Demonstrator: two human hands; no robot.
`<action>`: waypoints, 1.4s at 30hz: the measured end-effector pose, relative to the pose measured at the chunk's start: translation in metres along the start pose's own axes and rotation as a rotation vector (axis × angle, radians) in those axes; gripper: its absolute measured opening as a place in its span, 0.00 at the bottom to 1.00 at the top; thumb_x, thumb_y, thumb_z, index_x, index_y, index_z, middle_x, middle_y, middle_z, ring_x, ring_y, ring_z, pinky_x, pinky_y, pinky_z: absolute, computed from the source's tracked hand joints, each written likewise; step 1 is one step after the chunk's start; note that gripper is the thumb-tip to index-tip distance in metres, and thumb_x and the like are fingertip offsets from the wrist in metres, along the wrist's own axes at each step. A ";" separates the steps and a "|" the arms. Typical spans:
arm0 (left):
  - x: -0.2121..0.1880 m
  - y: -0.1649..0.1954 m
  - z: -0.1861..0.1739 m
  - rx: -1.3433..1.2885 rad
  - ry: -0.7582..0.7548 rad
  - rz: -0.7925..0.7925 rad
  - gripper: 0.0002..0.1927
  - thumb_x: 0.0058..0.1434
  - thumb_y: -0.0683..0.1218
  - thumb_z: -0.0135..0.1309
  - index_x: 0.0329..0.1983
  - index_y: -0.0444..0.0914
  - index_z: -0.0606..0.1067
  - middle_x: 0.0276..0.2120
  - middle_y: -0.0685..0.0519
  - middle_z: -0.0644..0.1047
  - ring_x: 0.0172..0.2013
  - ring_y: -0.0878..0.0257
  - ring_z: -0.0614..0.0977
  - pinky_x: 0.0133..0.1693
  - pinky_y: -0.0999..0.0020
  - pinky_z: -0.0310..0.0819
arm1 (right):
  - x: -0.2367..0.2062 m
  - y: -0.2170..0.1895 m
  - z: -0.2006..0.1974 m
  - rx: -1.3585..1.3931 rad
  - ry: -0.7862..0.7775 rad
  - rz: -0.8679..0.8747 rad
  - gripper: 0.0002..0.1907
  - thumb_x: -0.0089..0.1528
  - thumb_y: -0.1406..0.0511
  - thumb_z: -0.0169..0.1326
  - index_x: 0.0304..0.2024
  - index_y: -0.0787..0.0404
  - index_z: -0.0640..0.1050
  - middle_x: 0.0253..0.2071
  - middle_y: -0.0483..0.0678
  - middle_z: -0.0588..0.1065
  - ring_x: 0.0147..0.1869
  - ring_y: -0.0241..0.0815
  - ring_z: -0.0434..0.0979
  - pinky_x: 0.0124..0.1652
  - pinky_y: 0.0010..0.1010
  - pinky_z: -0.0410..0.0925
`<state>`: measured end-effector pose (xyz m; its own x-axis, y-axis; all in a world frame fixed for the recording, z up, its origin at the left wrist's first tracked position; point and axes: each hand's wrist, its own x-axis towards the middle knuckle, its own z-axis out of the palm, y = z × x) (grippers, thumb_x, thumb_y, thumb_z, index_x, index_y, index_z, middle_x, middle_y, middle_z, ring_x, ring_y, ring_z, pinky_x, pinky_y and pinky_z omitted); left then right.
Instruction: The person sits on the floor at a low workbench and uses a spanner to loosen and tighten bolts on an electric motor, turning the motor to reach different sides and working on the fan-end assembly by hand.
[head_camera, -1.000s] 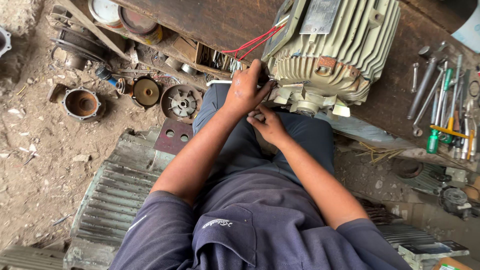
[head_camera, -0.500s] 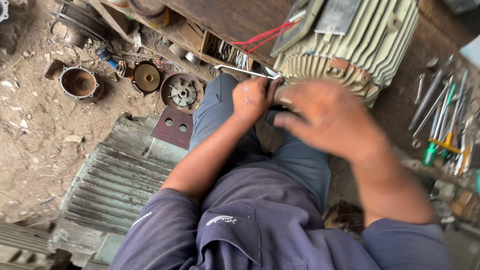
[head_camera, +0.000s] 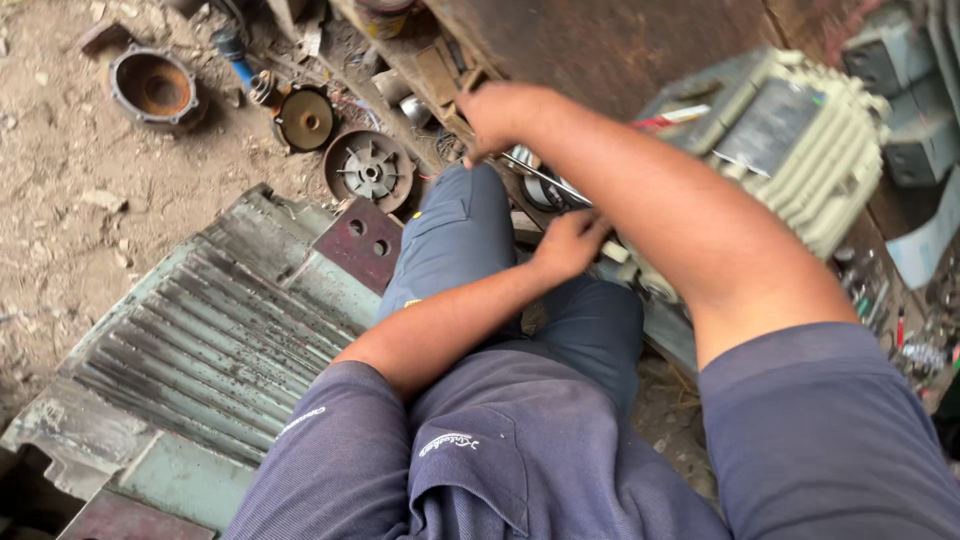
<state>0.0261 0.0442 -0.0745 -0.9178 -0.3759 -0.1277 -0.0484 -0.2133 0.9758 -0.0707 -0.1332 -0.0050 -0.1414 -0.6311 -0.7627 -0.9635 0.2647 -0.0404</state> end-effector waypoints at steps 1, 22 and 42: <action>0.001 0.001 -0.002 0.012 0.000 -0.039 0.19 0.66 0.52 0.50 0.47 0.32 0.78 0.37 0.38 0.81 0.40 0.41 0.84 0.42 0.51 0.77 | 0.014 0.000 0.009 0.026 -0.022 -0.025 0.47 0.50 0.49 0.72 0.63 0.66 0.68 0.54 0.64 0.76 0.57 0.63 0.76 0.54 0.48 0.69; -0.009 0.014 0.000 -0.025 0.060 0.029 0.18 0.72 0.51 0.47 0.56 0.34 0.70 0.52 0.36 0.76 0.54 0.39 0.77 0.54 0.50 0.70 | 0.011 0.034 0.040 0.256 -0.107 -0.174 0.38 0.62 0.37 0.50 0.44 0.66 0.80 0.39 0.60 0.79 0.45 0.57 0.80 0.45 0.47 0.71; -0.007 0.012 -0.008 0.077 0.044 0.132 0.16 0.72 0.50 0.49 0.53 0.33 0.72 0.47 0.37 0.76 0.51 0.39 0.77 0.53 0.50 0.70 | -0.085 0.030 -0.026 0.479 0.333 -0.332 0.29 0.69 0.44 0.49 0.38 0.63 0.80 0.33 0.56 0.78 0.39 0.55 0.80 0.39 0.46 0.70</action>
<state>0.0349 0.0370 -0.0628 -0.9001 -0.4356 -0.0035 0.0397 -0.0899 0.9952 -0.0929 -0.0901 0.0755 0.0085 -0.9057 -0.4239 -0.7711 0.2640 -0.5794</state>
